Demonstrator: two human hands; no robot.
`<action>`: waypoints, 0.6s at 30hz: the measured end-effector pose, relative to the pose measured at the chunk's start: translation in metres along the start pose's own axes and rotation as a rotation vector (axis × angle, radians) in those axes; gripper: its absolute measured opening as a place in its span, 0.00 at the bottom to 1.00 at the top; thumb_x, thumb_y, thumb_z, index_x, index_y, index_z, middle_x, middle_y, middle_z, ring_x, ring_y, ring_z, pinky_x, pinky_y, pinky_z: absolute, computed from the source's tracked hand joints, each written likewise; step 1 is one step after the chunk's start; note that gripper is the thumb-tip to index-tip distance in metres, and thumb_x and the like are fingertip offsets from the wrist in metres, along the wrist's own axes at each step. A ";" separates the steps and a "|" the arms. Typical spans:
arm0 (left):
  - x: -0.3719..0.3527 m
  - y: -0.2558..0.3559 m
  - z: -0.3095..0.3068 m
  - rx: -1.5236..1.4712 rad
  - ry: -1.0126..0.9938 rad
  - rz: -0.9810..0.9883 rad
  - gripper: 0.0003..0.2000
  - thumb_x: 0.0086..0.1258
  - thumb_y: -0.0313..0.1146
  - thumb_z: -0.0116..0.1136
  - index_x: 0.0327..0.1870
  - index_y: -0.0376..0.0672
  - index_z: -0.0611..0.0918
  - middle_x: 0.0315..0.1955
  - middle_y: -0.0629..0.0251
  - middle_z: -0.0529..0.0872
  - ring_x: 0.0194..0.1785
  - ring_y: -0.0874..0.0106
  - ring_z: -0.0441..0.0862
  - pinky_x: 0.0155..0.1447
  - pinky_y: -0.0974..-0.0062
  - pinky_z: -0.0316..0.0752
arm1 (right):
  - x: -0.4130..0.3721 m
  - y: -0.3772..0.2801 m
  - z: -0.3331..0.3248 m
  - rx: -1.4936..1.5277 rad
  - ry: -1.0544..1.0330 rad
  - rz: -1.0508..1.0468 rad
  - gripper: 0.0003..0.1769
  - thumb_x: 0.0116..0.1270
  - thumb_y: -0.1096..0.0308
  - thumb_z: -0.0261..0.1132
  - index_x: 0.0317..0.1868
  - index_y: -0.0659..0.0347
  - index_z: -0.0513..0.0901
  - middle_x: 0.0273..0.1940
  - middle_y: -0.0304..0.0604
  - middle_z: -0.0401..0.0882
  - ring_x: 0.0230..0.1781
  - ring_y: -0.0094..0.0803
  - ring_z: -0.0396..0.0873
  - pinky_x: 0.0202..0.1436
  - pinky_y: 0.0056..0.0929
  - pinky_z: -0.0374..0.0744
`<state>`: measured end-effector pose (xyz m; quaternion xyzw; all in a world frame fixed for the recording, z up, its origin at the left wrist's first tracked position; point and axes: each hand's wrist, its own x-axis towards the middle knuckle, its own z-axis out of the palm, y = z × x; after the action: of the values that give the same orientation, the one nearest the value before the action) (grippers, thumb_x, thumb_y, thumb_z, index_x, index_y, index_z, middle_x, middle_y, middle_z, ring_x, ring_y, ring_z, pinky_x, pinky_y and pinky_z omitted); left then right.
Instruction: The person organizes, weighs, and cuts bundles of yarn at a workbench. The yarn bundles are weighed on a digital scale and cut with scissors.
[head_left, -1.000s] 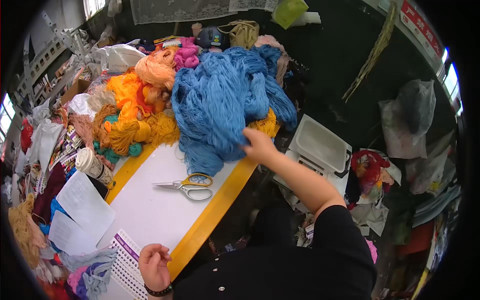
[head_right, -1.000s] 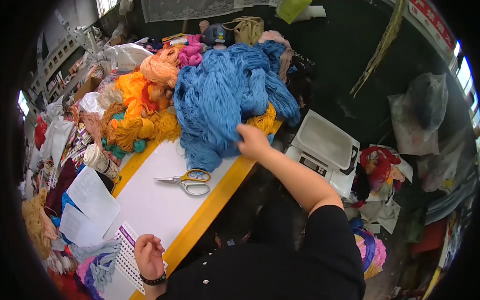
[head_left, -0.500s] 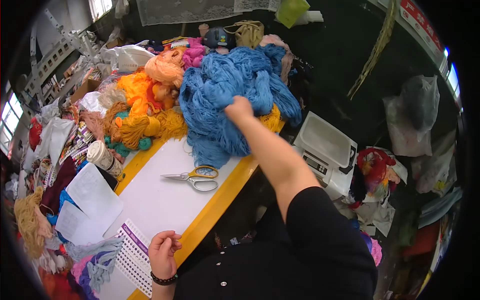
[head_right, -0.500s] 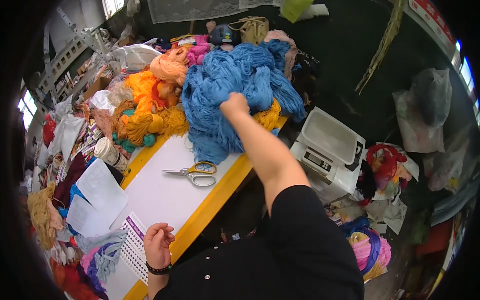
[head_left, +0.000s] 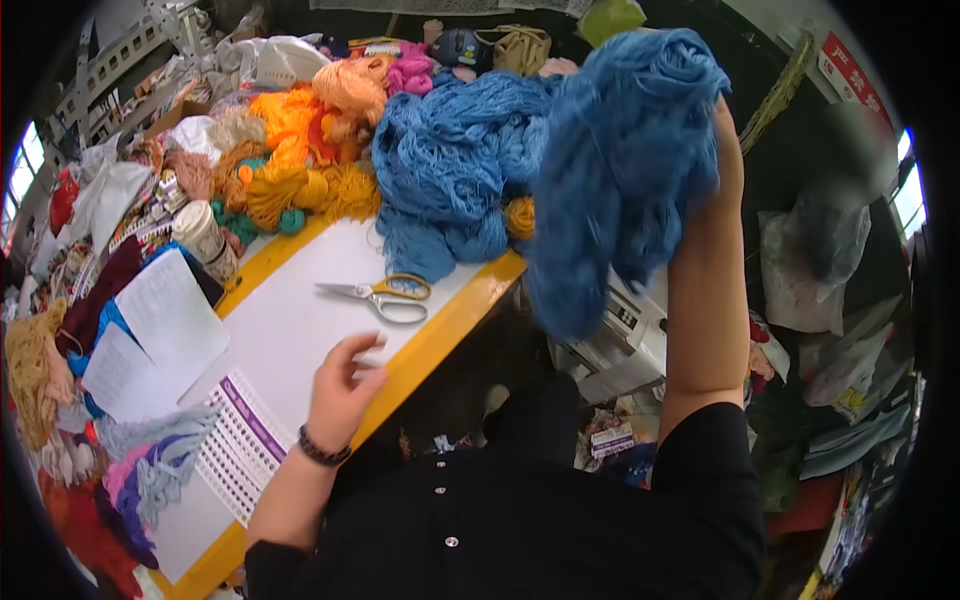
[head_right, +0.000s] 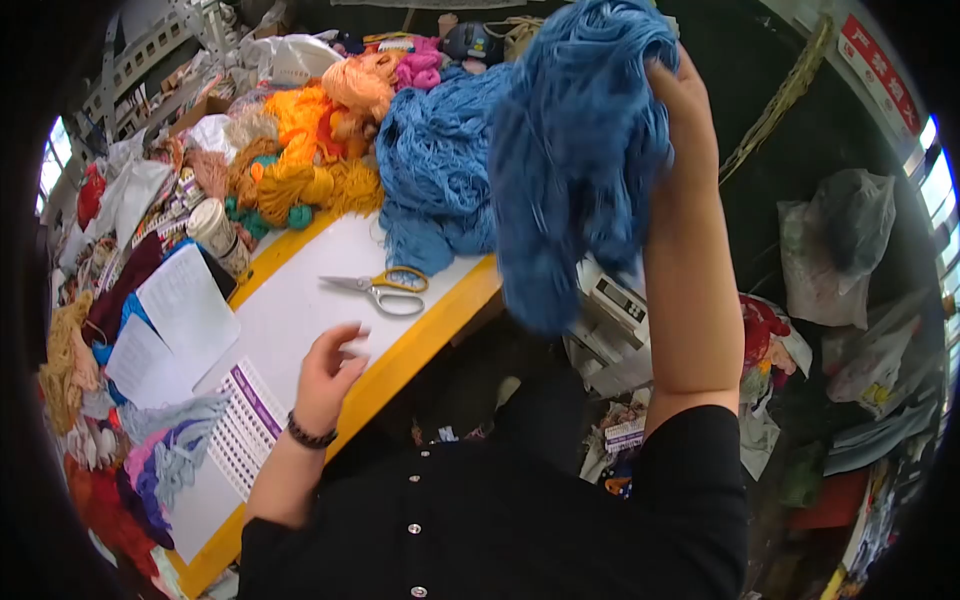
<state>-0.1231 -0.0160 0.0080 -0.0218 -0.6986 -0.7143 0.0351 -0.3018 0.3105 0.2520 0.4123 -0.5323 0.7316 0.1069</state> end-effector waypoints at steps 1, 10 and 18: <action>0.006 0.004 0.020 0.007 -0.027 0.059 0.34 0.59 0.32 0.68 0.67 0.38 0.66 0.61 0.55 0.73 0.58 0.69 0.75 0.55 0.73 0.75 | -0.016 0.002 0.009 0.068 0.030 0.057 0.20 0.64 0.68 0.65 0.54 0.67 0.76 0.46 0.48 0.83 0.45 0.35 0.84 0.53 0.35 0.83; 0.006 0.021 0.083 0.151 -0.347 0.183 0.19 0.69 0.26 0.56 0.61 0.34 0.74 0.50 0.62 0.83 0.52 0.74 0.79 0.59 0.74 0.73 | -0.154 0.010 0.074 0.391 0.367 0.372 0.24 0.60 0.77 0.61 0.58 0.71 0.70 0.46 0.47 0.81 0.43 0.33 0.83 0.52 0.33 0.82; 0.009 0.055 0.035 0.490 -0.330 0.332 0.26 0.56 0.26 0.60 0.60 0.39 0.76 0.63 0.55 0.72 0.66 0.63 0.70 0.70 0.69 0.62 | -0.196 0.015 0.046 0.817 0.424 0.683 0.20 0.61 0.73 0.61 0.54 0.71 0.75 0.46 0.52 0.82 0.44 0.40 0.83 0.54 0.45 0.82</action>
<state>-0.1285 0.0176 0.0644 -0.2416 -0.8328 -0.4963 0.0418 -0.1637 0.3200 0.1051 0.0688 -0.2763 0.9377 -0.1993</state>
